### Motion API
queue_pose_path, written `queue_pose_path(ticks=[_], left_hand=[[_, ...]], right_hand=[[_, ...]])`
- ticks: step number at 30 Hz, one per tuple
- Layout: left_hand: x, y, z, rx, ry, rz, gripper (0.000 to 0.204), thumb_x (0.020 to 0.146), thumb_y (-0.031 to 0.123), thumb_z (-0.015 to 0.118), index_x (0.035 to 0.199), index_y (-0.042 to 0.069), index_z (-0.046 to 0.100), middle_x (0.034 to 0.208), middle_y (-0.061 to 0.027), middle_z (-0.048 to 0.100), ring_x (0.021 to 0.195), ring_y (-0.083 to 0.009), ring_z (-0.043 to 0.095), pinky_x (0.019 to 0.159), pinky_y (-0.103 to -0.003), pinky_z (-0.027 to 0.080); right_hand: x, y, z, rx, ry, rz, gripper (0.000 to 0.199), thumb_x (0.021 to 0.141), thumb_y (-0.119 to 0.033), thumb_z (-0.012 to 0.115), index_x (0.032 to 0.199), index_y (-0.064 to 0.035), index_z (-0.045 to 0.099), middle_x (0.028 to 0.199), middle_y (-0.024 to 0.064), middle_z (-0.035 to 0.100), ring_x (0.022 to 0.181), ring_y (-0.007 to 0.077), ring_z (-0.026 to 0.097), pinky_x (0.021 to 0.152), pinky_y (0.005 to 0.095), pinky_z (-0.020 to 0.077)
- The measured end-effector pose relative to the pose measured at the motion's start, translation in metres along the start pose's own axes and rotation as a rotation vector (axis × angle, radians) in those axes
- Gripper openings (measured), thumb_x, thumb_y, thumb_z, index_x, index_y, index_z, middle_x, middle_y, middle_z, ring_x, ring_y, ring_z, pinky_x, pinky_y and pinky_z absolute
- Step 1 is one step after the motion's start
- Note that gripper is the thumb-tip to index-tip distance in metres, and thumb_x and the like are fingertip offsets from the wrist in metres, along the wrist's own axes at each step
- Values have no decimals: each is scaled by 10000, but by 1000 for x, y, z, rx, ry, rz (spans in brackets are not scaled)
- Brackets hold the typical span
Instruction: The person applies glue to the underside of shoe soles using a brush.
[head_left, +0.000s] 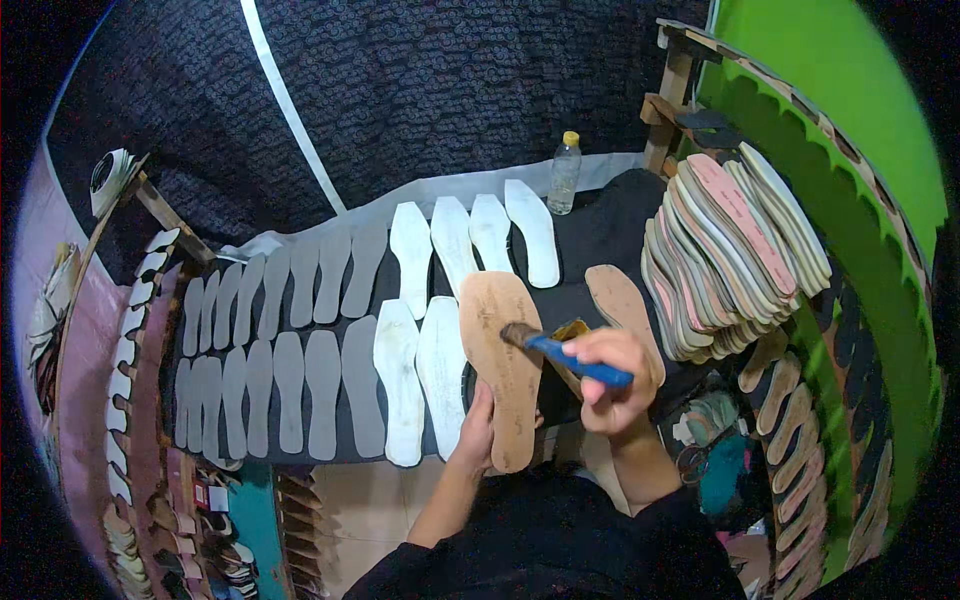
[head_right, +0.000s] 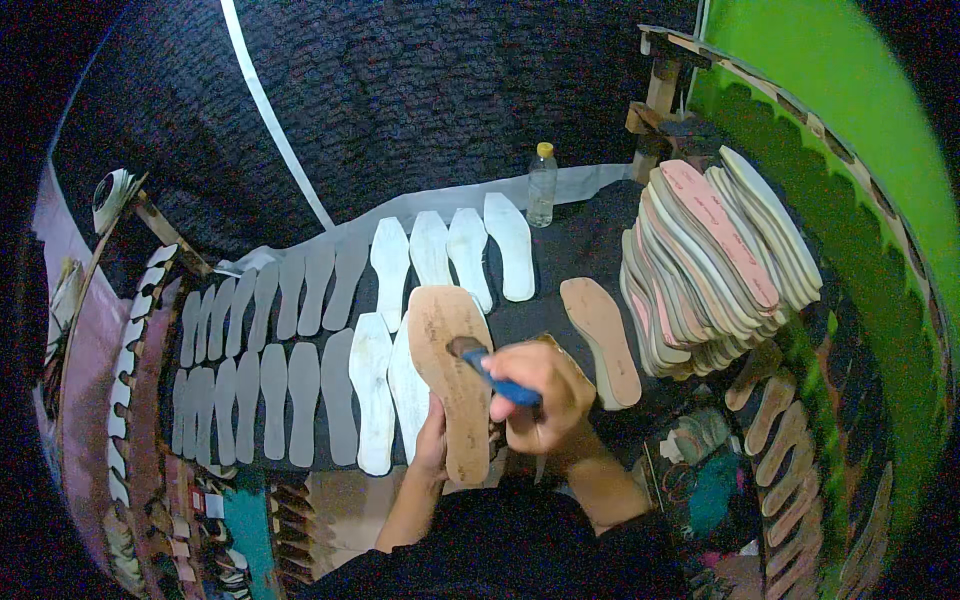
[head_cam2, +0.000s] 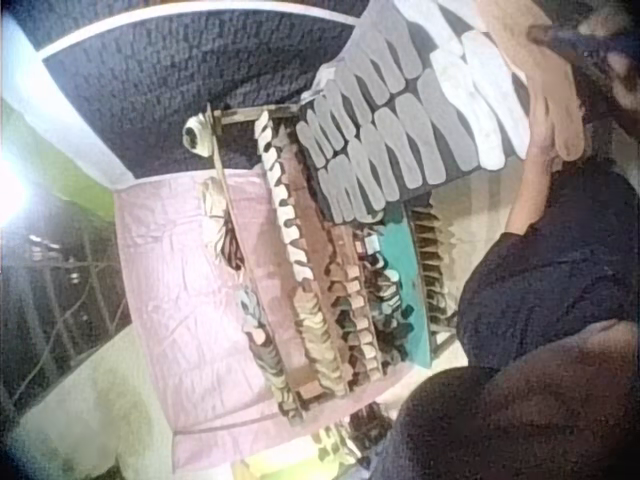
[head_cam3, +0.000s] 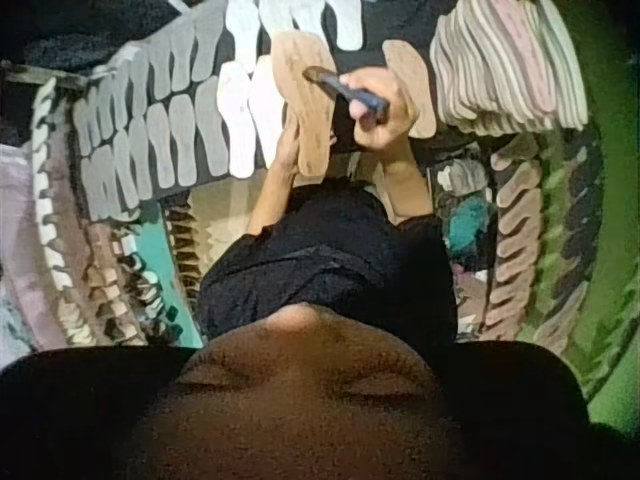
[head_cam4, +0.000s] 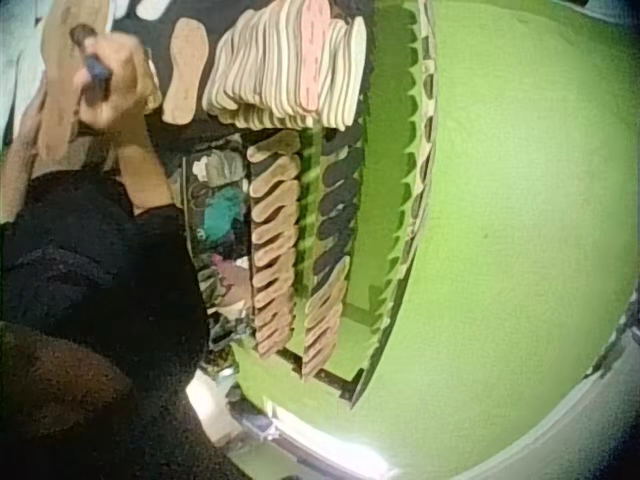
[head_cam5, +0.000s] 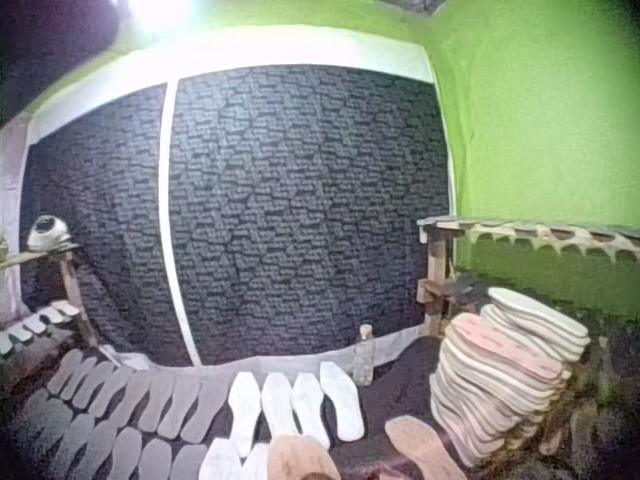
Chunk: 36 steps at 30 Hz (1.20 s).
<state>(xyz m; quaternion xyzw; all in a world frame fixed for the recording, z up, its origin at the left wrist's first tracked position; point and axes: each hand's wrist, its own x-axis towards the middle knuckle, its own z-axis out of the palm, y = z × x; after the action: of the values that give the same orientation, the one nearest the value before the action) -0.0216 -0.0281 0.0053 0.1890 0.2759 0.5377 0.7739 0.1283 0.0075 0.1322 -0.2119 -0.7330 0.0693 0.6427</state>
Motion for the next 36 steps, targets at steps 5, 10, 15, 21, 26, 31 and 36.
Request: queue_pose_path(ticks=[5,10,15,21,26,31,36], left_hand=[[1,-5,-3,75,-64,9,460,940,444,257,1286,143,263,1050,-114,523,828,-235,585,715,-384,511],[0,-3,-5,71,-35,20,459,946,430,240,1332,183,214,1131,-101,487,886,-231,581,719,-382,514],[7,-3,-7,-150,11,71,466,955,406,236,1361,183,190,1205,-90,453,963,-235,560,747,-385,512],[4,-7,-4,31,-65,52,457,956,390,236,1368,203,171,1206,-89,448,954,-226,559,758,-393,512],[1,-6,12,-34,-74,25,458,956,386,242,1375,223,152,1208,-90,439,974,-224,548,770,-385,510],[4,-7,-4,-129,-64,34,456,962,353,244,1389,225,145,1250,-82,412,1041,-225,517,809,-389,488],[5,-5,-7,-9,20,160,432,967,338,231,1371,187,209,1283,-59,403,1069,-195,500,891,-362,435]], right_hand=[[14,15,3,32,11,-57,208,822,-176,599,916,-5,530,833,150,612,722,270,618,637,310,500],[-12,6,10,60,-37,-41,288,851,-288,571,870,-8,507,785,134,598,694,244,597,620,329,482],[-34,-11,8,130,-217,-50,277,851,-262,573,819,12,542,671,107,597,518,235,578,466,310,440],[-18,-7,-1,108,-49,19,329,855,-311,564,849,16,529,787,135,616,639,241,609,576,303,488],[-7,2,-1,-18,-155,-85,232,833,-216,598,877,0,527,840,150,622,720,267,620,612,324,501],[-35,-12,-3,68,-200,-128,232,829,-228,602,820,-4,543,754,153,629,567,238,606,465,298,467],[-47,-23,-17,120,-307,-68,189,814,-181,607,820,-1,552,736,148,627,567,236,608,462,282,452]])
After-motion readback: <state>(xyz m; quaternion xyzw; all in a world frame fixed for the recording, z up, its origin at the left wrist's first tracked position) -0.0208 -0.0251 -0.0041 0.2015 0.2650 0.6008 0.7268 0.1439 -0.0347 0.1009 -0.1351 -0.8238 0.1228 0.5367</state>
